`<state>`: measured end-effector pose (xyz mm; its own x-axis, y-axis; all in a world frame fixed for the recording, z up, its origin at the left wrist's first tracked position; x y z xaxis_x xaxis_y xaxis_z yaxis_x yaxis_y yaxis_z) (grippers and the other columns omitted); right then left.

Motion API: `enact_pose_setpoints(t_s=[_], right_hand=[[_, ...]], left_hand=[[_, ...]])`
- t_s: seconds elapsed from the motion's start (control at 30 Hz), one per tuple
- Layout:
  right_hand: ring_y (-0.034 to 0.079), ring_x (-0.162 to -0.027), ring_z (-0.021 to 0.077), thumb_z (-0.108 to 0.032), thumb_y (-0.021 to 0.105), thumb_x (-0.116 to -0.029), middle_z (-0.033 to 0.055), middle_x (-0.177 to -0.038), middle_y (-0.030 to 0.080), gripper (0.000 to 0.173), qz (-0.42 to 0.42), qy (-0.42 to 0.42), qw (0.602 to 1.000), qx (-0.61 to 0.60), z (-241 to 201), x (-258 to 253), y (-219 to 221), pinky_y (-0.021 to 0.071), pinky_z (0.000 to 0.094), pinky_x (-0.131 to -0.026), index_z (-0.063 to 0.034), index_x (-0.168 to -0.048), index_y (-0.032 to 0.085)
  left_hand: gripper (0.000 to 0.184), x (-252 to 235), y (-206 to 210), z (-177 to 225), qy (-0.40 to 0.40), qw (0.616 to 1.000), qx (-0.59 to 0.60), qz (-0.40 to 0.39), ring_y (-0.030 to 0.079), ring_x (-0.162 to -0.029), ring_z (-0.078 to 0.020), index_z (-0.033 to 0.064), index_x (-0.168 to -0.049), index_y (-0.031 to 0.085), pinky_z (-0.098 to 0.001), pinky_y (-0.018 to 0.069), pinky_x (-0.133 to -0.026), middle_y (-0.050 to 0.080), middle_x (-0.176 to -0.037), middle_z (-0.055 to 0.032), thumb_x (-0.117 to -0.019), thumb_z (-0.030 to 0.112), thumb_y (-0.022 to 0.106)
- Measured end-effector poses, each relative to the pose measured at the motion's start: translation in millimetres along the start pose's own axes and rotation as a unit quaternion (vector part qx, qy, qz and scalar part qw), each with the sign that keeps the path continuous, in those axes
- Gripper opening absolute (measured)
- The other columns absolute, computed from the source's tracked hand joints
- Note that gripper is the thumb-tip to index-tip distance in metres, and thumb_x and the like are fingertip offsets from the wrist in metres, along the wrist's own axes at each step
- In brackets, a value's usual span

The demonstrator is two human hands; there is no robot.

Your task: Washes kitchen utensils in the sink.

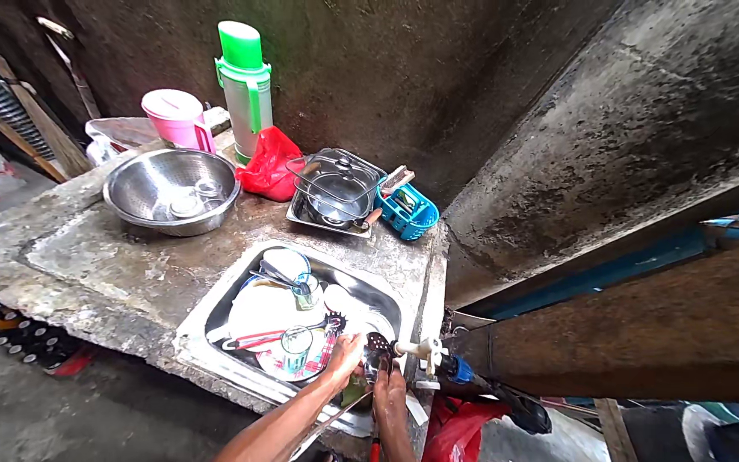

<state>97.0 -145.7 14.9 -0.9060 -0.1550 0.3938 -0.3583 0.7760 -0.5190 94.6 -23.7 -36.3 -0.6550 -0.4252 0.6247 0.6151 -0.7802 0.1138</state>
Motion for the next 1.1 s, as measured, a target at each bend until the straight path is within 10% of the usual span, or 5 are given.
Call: enact_pose_setpoints(t_s=[0.5, 0.73, 0.93, 1.03, 1.1], right_hand=[[0.068, -0.077, 0.0263, -0.013, 0.041, -0.1096, 0.0202, -0.097, 0.067, 0.033, -0.006, 0.03, 0.999, -0.02, 0.2, -0.6, -1.4, 0.0575, 0.0445, -0.074, 0.005, -0.133, 0.055], [0.048, -0.044, 0.0139, -0.015, 0.039, -0.1106, 0.0102, -0.069, 0.059, 0.026, -0.052, 0.123, 0.985, -0.106, -11.8, 5.9, -1.8, 0.0427, 0.03, -0.042, 0.0038, -0.125, 0.052], [0.038, -0.034, 0.0112, -0.018, 0.037, -0.1115, 0.006, -0.058, 0.049, 0.024, -0.056, 0.195, 0.961, -0.186, -10.4, 0.3, 0.1, 0.0367, 0.0273, -0.033, 0.0017, -0.113, 0.05], [0.055, -0.054, 0.0149, -0.02, 0.041, -0.1108, 0.0093, -0.071, 0.058, 0.03, 0.047, 0.128, 0.987, -0.081, -6.5, -18.5, -1.6, 0.0494, 0.0329, -0.051, 0.0028, -0.113, 0.06], [0.064, -0.112, 0.0319, -0.008, 0.052, -0.1048, 0.0266, -0.121, 0.065, 0.033, 0.063, 0.051, 0.996, -0.047, -11.3, -25.5, -3.0, 0.0488, 0.0472, -0.101, 0.0088, -0.132, 0.057]], left_hand=[[0.011, 3.9, 0.5, -2.6, -0.026, 0.999, 0.021, -0.015, 0.059, -0.059, -0.0211, -0.0011, -0.097, 0.057, -0.0372, 0.0536, -0.053, 0.058, -0.079, -0.0123, -0.0991, 0.008, 0.052], [0.034, 0.4, -5.2, 6.8, 0.278, 0.93, -0.241, -0.022, 0.068, -0.09, -0.0249, -0.001, -0.109, 0.071, -0.0433, 0.0541, -0.088, 0.071, -0.096, -0.0161, -0.1069, 0.025, 0.05], [0.041, 11.7, 1.8, 14.4, 0.206, 0.912, -0.351, -0.054, 0.067, -0.109, -0.0359, -0.0055, -0.12, 0.066, -0.0507, 0.0489, -0.101, 0.069, -0.111, -0.0247, -0.11, 0.026, 0.042], [0.034, 34.1, 22.0, -18.1, 0.154, 0.967, -0.189, -0.07, 0.068, -0.091, -0.0256, -0.0041, -0.123, 0.059, -0.0418, 0.0561, -0.085, 0.067, -0.1, -0.018, -0.11, 0.02, 0.039], [0.044, 48.8, 31.2, -23.7, 0.126, 0.984, -0.089, -0.086, 0.062, -0.118, -0.0272, -0.0046, -0.135, 0.057, -0.0434, 0.0478, -0.106, 0.064, -0.126, -0.0226, -0.1116, 0.026, 0.036]])
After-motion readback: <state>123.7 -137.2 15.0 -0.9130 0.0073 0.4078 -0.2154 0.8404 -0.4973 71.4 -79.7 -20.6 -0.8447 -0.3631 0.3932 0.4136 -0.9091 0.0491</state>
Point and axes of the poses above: each hand's wrist, its own x-axis away from the middle knuckle, its own y-axis out of the palm, z = x × y, the point moved 2 cm from there along -x, towards the middle knuckle
